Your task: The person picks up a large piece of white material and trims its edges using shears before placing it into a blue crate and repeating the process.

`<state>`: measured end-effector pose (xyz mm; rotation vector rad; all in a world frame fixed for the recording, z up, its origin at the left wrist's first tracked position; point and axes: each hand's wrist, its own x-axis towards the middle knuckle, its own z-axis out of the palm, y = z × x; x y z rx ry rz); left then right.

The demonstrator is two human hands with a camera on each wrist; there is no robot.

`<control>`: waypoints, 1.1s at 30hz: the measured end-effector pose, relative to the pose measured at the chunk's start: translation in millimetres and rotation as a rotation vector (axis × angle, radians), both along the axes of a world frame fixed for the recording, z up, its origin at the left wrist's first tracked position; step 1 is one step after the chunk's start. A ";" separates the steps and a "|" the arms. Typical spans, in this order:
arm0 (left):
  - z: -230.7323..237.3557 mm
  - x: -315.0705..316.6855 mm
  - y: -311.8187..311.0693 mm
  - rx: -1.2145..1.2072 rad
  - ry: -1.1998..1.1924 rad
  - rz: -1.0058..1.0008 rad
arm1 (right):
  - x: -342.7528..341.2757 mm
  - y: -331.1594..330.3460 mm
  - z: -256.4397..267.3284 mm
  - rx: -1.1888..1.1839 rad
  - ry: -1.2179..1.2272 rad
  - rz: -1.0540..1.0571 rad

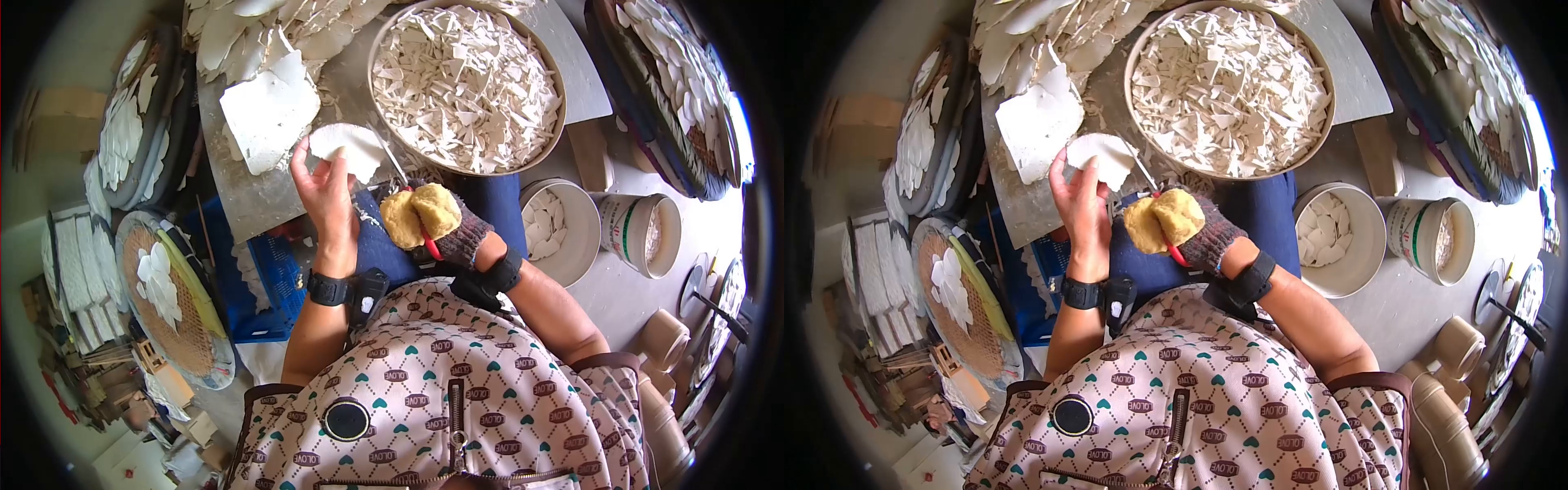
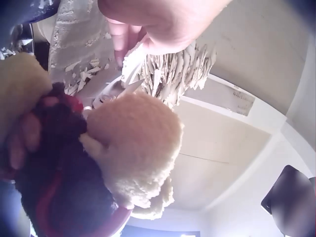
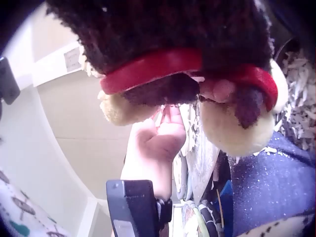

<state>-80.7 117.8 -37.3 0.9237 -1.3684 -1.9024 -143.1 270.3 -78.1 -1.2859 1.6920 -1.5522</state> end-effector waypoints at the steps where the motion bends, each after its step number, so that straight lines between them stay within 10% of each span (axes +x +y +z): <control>1: -0.5 -0.2 -2.9 -0.020 -0.037 -0.011 | 4.1 0.1 -2.0 0.034 -0.192 0.014; 21: -3.3 0.0 -21.0 -0.004 0.043 -0.132 | 11.9 -9.2 -5.2 0.054 -0.369 0.030; 25: -2.6 5.5 -27.5 -0.034 -0.025 -0.271 | 0.3 -16.1 -7.6 -0.036 0.158 0.036; 33: 6.6 11.0 -36.8 -0.023 -0.069 -0.320 | 6.2 -19.8 4.8 0.034 -0.315 0.102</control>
